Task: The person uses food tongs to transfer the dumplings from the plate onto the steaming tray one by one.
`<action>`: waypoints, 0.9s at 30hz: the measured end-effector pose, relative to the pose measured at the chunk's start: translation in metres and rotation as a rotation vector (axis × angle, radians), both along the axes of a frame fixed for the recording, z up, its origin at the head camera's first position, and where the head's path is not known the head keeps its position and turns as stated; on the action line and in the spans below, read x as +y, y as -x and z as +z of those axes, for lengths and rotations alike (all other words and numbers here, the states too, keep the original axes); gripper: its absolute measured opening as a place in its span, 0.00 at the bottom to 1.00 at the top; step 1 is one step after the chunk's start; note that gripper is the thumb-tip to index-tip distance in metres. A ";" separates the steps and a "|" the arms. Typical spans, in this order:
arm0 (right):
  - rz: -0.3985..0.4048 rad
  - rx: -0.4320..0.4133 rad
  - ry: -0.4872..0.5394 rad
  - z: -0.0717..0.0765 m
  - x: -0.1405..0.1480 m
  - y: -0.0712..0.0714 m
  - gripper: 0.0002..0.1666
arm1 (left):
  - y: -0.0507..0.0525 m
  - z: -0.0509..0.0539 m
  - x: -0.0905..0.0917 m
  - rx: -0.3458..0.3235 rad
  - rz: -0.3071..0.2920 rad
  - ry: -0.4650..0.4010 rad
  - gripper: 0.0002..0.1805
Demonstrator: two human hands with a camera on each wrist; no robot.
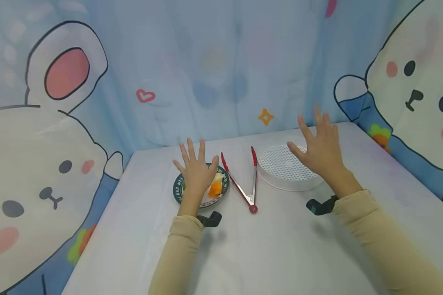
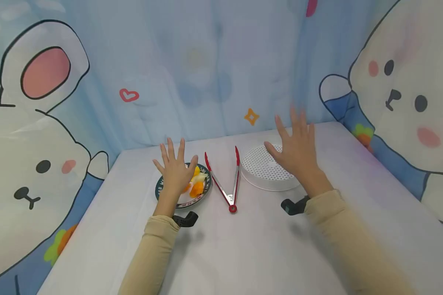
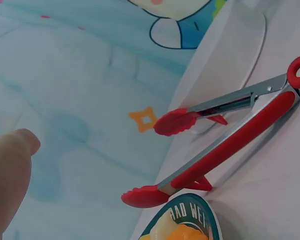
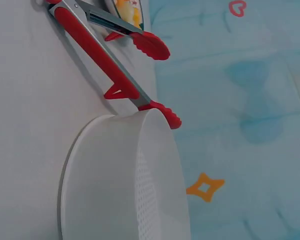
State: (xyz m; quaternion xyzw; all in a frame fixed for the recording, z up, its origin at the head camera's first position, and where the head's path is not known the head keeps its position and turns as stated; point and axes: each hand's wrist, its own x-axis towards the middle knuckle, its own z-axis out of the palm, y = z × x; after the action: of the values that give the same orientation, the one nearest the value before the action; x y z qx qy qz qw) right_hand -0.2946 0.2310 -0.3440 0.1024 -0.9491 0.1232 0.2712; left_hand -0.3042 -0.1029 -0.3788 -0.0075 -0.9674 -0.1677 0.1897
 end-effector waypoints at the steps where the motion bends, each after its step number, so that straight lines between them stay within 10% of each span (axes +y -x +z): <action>1: -0.004 -0.017 0.021 -0.003 0.002 0.004 0.48 | 0.001 -0.002 0.001 -0.011 0.003 0.001 0.39; 13: -0.097 -0.270 0.333 -0.093 0.054 0.015 0.58 | -0.014 -0.010 0.058 -0.125 -0.134 0.087 0.27; 19: -0.029 -0.328 0.421 -0.106 0.060 0.035 0.57 | -0.014 -0.013 0.094 -0.311 -0.227 0.183 0.26; 27: -0.009 -0.406 0.529 -0.125 0.070 0.040 0.53 | -0.013 -0.040 0.123 -0.405 -0.159 0.228 0.34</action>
State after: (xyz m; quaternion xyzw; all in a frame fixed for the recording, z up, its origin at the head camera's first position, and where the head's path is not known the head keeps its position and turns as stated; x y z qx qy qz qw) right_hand -0.3348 0.3010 -0.4689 -0.0024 -0.9193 0.3820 0.0945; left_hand -0.2911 0.0199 -0.4191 -0.0710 -0.9947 -0.0700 -0.0240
